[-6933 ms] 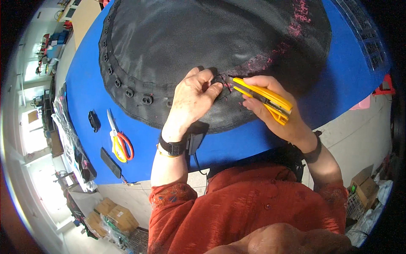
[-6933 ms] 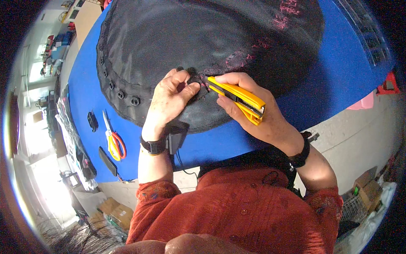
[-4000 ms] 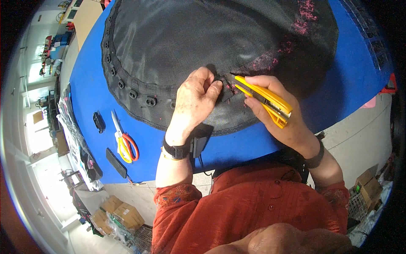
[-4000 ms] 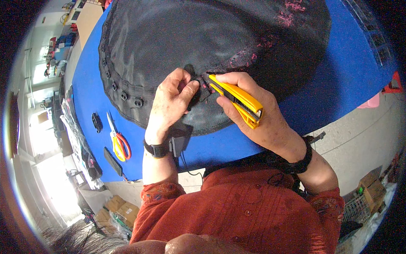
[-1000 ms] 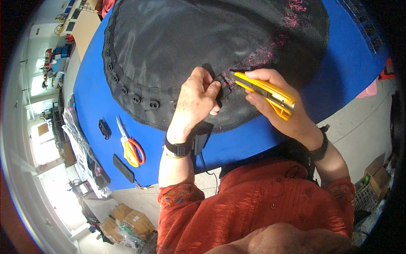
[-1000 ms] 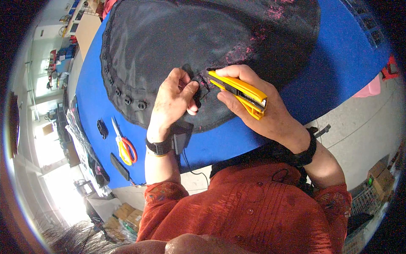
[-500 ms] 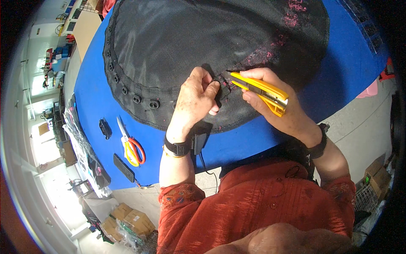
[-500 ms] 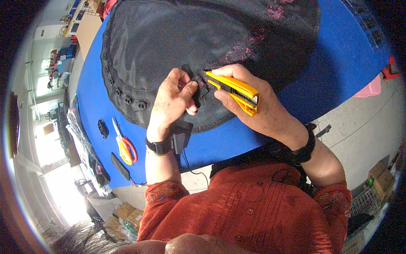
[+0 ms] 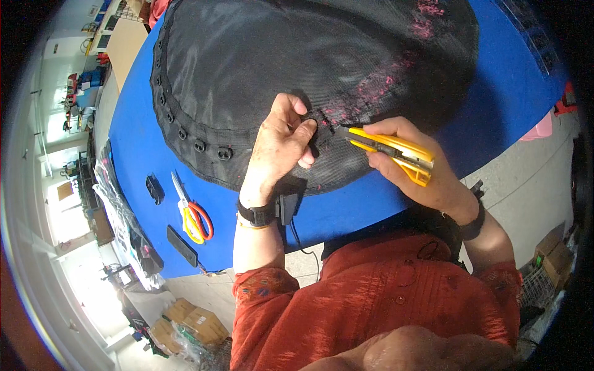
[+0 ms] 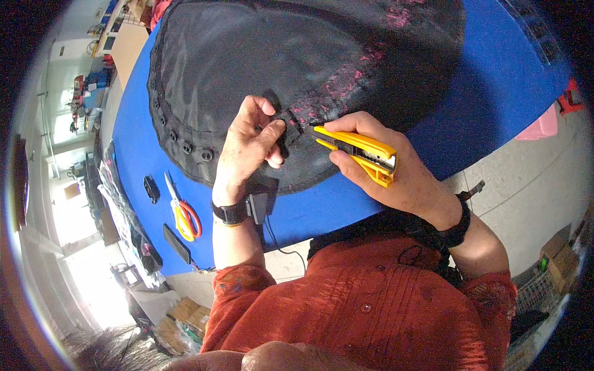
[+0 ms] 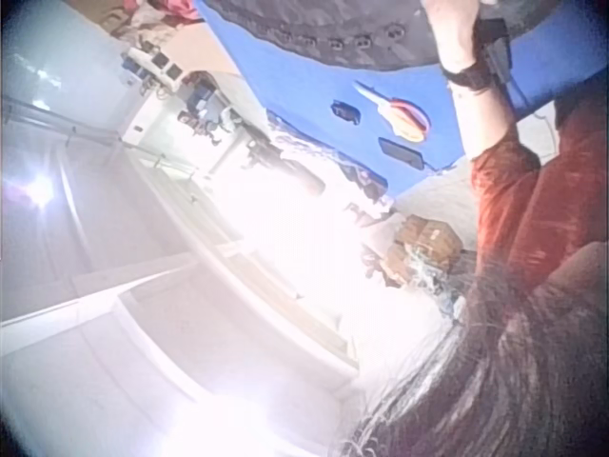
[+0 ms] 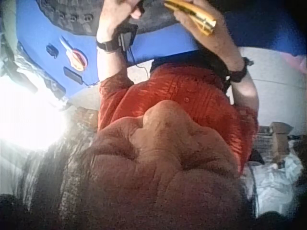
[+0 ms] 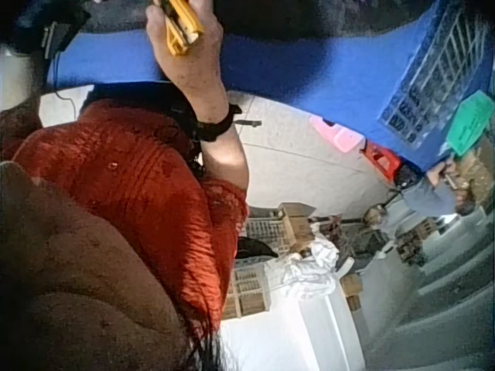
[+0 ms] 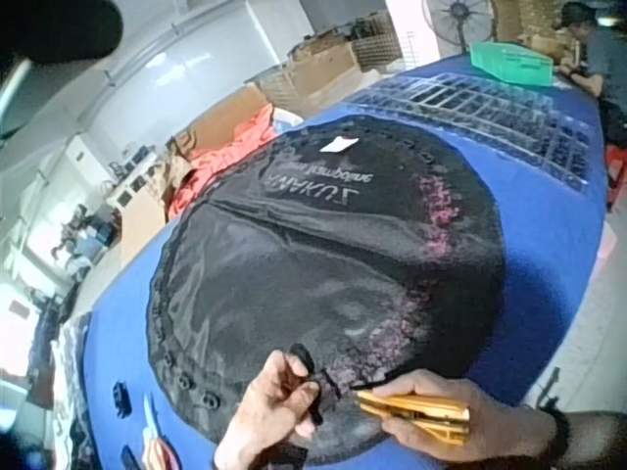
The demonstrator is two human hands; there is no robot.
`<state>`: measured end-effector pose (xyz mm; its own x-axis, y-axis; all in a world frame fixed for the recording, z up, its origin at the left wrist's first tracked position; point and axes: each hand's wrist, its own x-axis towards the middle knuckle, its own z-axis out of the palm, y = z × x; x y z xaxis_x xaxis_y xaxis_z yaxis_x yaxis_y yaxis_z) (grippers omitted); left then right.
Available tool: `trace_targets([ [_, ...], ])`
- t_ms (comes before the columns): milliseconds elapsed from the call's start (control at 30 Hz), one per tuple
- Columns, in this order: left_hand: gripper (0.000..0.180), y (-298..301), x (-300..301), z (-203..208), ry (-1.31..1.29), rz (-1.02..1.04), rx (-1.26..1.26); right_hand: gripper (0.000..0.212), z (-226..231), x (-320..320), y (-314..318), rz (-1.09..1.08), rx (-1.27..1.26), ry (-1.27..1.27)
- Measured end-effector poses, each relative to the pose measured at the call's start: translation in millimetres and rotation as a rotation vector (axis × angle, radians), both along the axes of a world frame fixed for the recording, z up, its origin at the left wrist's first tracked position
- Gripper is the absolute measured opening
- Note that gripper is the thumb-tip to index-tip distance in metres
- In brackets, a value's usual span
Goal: Trimming excess threads from a circular black fabric component using a utility knife.
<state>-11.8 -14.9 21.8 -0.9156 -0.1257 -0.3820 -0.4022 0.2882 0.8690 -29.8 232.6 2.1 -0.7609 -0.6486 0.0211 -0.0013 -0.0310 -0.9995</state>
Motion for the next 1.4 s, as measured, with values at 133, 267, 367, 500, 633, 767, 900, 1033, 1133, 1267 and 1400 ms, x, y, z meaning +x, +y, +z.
trace_targets([
  [133, 0.014, -4, 1, -3, -0.006, -0.059, 0.066, 0.03, -4, 2, -1, -0.049, -0.05, -0.001],
  [267, 0.017, -4, 4, 0, -0.009, -0.076, 0.011, 0.031, -7, 2, -2, -0.056, -0.061, -0.051],
  [367, 0.031, -2, 6, 3, 0.008, -0.148, -0.139, 0.032, -2, -1, 2, -0.005, 0.015, -0.118],
  [500, 0.052, -2, 7, -3, 0.166, -0.227, -0.414, 0.031, -5, 1, 1, -0.028, -0.003, -0.08],
  [633, 0.053, 0, 5, -2, 0.092, -0.185, -0.422, 0.032, -5, 1, 0, -0.031, 0.003, -0.04],
  [767, 0.038, -3, 6, -1, 0.117, -0.217, -0.413, 0.032, -7, 2, -1, -0.046, -0.013, -0.018],
  [900, 0.018, -5, 7, 4, -0.025, -0.155, -0.106, 0.032, -4, 3, 0, -0.029, 0.006, -0.027],
  [1033, 0.013, -8, 7, 3, 0.025, -0.204, -0.128, 0.032, -1, 4, -3, -0.078, -0.039, -0.041],
  [1133, 0.014, -7, 6, 8, -0.001, -0.188, -0.098, 0.033, -3, 0, -4, -0.113, -0.03, 0.027],
  [1267, 0.013, -12, 7, 7, -0.018, -0.173, -0.103, 0.033, 3, -5, -13, -0.13, -0.047, 0.031],
  [1400, 0.012, -12, 5, 7, -0.037, -0.189, -0.069, 0.027, 4, -5, -23, -0.138, -0.105, -0.003],
])
